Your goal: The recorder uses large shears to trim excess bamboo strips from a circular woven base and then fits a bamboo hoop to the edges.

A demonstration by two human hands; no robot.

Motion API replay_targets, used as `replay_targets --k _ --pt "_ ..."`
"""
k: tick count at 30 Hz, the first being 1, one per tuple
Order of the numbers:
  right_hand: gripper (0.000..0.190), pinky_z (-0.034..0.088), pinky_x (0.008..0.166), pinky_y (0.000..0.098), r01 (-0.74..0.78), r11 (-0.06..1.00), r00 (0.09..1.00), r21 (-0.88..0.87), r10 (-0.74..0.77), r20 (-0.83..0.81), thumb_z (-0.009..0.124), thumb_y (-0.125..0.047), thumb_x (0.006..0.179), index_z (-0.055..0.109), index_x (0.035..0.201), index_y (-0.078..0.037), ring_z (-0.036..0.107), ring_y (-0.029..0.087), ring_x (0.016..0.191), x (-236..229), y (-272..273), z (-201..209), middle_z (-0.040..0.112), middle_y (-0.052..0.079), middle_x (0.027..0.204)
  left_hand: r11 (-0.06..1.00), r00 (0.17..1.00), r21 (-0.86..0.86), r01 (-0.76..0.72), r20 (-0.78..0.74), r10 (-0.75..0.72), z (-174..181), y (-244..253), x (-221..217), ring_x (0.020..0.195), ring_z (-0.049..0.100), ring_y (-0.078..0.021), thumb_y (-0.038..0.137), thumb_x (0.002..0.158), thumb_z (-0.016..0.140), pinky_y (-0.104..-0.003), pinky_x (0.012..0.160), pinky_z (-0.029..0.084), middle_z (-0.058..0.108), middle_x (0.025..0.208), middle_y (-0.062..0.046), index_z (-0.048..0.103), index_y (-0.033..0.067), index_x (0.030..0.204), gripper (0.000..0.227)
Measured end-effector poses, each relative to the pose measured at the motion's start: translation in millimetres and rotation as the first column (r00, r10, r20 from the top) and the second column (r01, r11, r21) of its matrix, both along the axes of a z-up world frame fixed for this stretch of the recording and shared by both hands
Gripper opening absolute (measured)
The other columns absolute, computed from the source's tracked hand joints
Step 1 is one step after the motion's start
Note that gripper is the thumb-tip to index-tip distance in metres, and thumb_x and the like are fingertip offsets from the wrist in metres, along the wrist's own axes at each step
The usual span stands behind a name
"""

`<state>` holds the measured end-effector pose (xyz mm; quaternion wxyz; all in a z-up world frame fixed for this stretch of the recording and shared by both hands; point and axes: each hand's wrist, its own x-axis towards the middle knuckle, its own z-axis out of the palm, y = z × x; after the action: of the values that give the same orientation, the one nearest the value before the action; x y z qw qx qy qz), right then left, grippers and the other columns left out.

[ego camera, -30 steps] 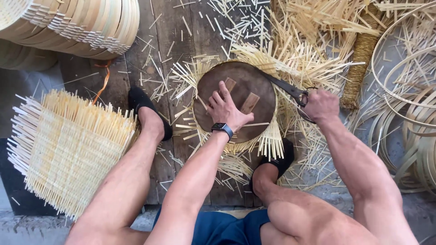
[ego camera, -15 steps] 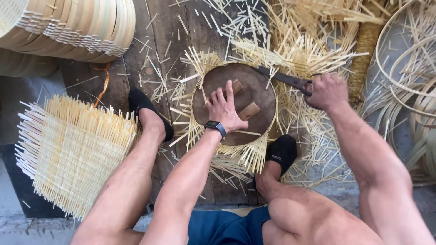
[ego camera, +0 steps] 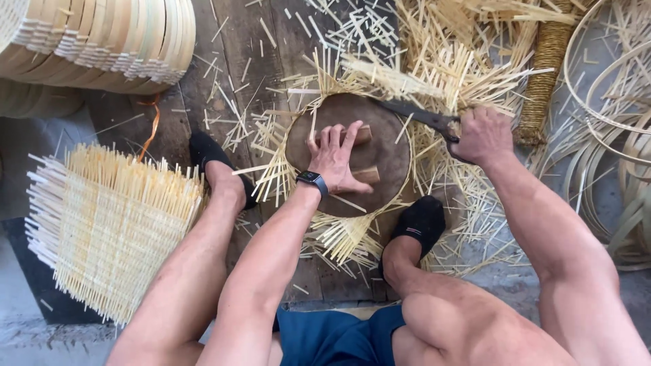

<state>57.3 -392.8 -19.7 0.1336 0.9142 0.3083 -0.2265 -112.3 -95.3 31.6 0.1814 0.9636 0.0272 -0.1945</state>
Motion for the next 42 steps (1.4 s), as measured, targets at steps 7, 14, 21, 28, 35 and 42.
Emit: replay_targets --k 7,14,21,28,35,42 --pt "0.039 0.051 0.079 0.0395 -0.076 0.997 0.996 0.030 0.075 0.049 0.051 -0.040 0.102 0.064 0.105 -0.002 0.058 0.024 0.084 7.9 59.2 -16.7 0.062 0.012 0.089 0.974 0.951 -0.167 -0.154 0.241 0.192 -3.7 1.4 0.7 0.126 0.044 -0.0312 0.077 0.046 0.088 -0.063 0.109 0.022 0.051 0.122 -0.007 0.052 0.0282 0.138 0.110" --pt "0.037 0.056 0.075 0.0396 0.115 0.980 0.956 -0.160 -0.153 -0.252 0.047 -0.035 0.104 0.068 0.094 -0.006 0.064 0.025 0.084 -3.3 10.5 11.2 0.066 0.012 0.093 0.961 0.950 -0.275 0.003 0.301 0.083 -13.5 -4.4 11.0 0.112 0.052 -0.0259 0.066 0.062 0.085 -0.057 0.112 0.021 0.057 0.105 -0.004 0.072 0.0288 0.119 0.069" --pt "0.055 0.049 0.073 0.0369 -0.047 0.999 0.998 -0.017 0.047 0.035 0.054 -0.056 0.092 0.065 0.093 -0.002 0.055 0.022 0.077 -5.0 64.5 33.7 0.060 0.011 0.082 0.958 0.944 -0.279 -0.063 0.295 0.148 -22.0 -6.4 8.6 0.110 0.053 -0.0230 0.058 0.079 0.079 -0.052 0.111 0.024 0.057 0.102 -0.001 0.077 0.0333 0.113 0.042" --pt "0.039 0.053 0.074 0.0394 0.050 0.996 0.984 -0.074 -0.062 -0.168 0.047 -0.036 0.107 0.068 0.095 -0.005 0.060 0.023 0.080 -0.7 5.0 -1.3 0.063 0.011 0.084 0.867 0.715 -0.234 -0.440 0.494 0.495 -38.1 -56.7 -8.2 0.144 0.042 -0.0411 0.058 0.089 0.077 -0.054 0.124 0.023 0.050 0.150 -0.024 0.060 0.0192 0.143 0.069" --pt "0.065 0.050 0.076 0.0334 -0.163 0.985 0.956 0.052 0.145 0.256 0.066 -0.061 0.075 0.067 0.095 0.000 0.055 0.024 0.086 -10.1 49.0 15.2 0.058 0.012 0.089 0.645 0.611 -0.207 -0.736 0.208 0.764 -36.5 -82.3 4.5 0.153 0.019 -0.0541 0.051 0.075 0.083 -0.058 0.125 0.018 0.018 0.162 -0.041 0.003 -0.0163 0.155 0.131" --pt "0.040 0.055 0.072 0.0360 -0.058 0.995 0.996 -0.084 0.052 -0.068 0.052 -0.041 0.107 0.068 0.094 -0.007 0.060 0.019 0.078 9.6 -7.0 -17.6 0.062 0.010 0.089 0.784 0.782 -0.254 -0.566 0.134 0.609 -31.6 -63.8 -13.3 0.153 0.020 -0.0507 0.040 0.067 0.081 -0.054 0.125 0.020 0.020 0.162 -0.037 0.005 -0.0114 0.157 0.128"
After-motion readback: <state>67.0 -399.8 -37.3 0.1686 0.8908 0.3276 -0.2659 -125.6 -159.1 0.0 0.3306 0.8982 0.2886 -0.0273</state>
